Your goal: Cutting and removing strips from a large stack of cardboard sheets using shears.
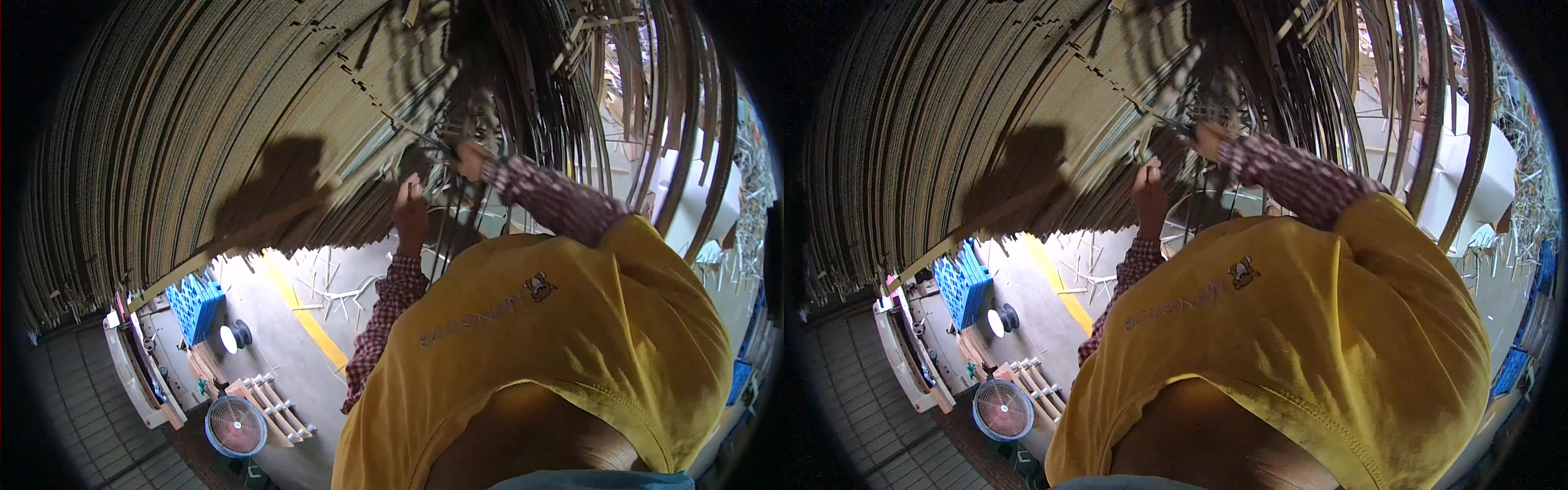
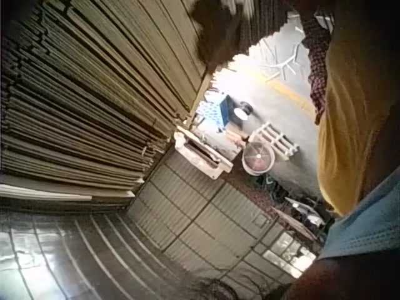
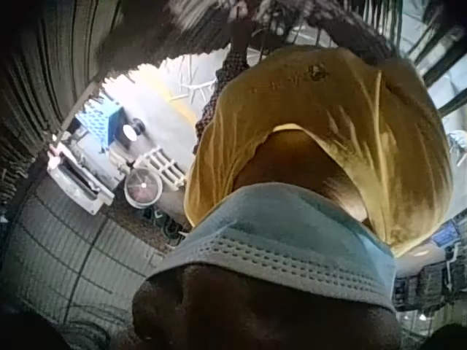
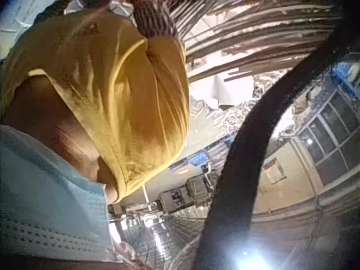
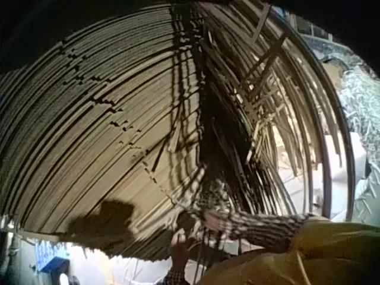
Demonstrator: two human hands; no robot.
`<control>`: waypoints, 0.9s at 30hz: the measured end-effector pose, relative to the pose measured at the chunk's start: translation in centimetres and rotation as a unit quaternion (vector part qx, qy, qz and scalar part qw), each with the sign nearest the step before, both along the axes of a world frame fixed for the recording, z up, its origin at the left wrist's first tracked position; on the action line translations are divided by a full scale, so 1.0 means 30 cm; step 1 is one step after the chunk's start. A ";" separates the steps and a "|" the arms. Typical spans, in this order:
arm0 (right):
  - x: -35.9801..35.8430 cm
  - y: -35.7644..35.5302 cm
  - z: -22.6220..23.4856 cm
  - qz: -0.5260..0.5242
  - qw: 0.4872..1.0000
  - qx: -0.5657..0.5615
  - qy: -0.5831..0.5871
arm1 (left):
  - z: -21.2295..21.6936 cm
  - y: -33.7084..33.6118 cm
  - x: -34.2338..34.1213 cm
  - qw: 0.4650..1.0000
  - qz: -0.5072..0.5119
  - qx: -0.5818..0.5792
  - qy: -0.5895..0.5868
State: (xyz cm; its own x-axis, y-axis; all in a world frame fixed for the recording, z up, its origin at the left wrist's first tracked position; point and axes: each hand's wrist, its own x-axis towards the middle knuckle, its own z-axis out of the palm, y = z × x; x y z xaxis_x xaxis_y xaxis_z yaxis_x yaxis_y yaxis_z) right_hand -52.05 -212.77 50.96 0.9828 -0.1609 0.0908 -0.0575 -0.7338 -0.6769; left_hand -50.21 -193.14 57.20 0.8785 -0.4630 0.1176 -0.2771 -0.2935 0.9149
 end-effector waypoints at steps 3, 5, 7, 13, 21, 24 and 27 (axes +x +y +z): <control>-0.223 -0.179 -0.068 0.061 0.983 0.002 0.173 | 0.026 -0.011 0.013 0.997 -0.003 -0.020 -0.081; -0.294 -0.294 -0.091 0.117 0.941 -0.232 0.219 | 0.023 -0.030 0.031 0.999 -0.023 -0.025 0.008; -0.309 -0.371 -0.066 0.073 0.932 -0.152 0.322 | -0.005 -0.057 0.052 0.996 -0.082 -0.047 0.008; -0.308 -0.295 0.287 0.222 0.920 0.189 0.263 | -0.139 -0.066 0.101 0.991 -0.133 -0.002 -0.008; 0.067 -0.055 0.336 0.037 0.960 0.156 0.230 | -0.193 -0.035 0.070 0.978 -0.086 0.151 -0.111; 0.246 -0.053 0.180 0.026 0.925 0.233 0.298 | -0.191 -0.015 0.053 0.998 -0.017 0.063 -0.011; 0.349 -0.030 0.085 0.040 0.931 0.176 0.316 | -0.169 0.026 0.040 0.998 0.020 0.057 0.007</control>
